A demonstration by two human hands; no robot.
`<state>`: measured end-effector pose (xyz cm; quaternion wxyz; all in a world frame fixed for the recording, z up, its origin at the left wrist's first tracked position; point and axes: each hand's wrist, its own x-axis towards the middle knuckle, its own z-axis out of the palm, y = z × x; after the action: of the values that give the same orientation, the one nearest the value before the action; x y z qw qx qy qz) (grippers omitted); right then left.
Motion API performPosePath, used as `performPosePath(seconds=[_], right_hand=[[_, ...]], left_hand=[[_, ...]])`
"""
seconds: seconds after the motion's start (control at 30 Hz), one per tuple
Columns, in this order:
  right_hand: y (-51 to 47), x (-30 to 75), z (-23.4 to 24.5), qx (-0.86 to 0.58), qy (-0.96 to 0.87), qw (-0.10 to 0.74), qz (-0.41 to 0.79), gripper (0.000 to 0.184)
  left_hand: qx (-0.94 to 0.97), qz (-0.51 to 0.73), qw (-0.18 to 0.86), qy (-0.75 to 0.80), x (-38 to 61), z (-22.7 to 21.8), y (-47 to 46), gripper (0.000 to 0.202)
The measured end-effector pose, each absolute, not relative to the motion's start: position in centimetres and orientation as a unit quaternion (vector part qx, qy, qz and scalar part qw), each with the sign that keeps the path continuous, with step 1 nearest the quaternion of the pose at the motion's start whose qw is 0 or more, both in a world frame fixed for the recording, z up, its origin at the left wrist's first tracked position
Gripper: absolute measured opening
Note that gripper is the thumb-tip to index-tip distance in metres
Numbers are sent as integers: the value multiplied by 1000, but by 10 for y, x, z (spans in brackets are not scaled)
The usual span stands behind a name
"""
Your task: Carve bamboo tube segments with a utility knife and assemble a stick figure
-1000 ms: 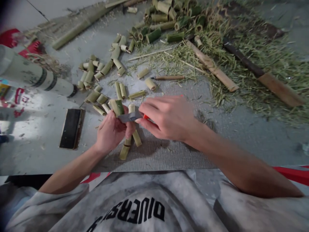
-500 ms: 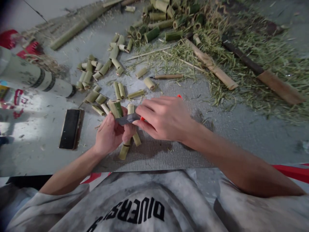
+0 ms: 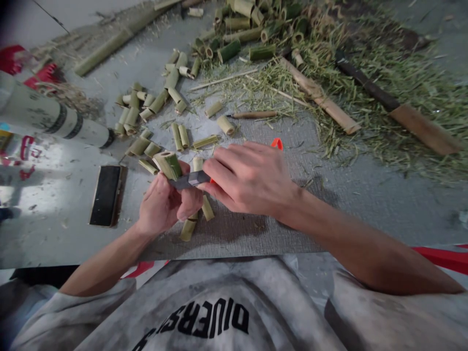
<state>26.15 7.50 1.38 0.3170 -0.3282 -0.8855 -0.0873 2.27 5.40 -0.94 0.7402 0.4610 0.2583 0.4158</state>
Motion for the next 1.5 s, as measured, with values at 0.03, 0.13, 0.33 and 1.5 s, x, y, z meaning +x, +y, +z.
performPosePath(seconds=[0.03, 0.13, 0.33, 1.5], right_hand=[[75, 262, 14, -340, -883, 314, -82, 33], [76, 264, 15, -386, -869, 301, -69, 35], [78, 263, 11, -415, -856, 299, -71, 38], [113, 289, 34, -481, -757, 442, 8, 60]], left_hand=[[459, 410, 747, 250, 23, -9, 54, 41], [454, 395, 761, 243, 25, -9, 54, 42], [450, 390, 752, 283, 27, -6, 58, 48], [461, 413, 733, 282, 38, 15, 86, 44]])
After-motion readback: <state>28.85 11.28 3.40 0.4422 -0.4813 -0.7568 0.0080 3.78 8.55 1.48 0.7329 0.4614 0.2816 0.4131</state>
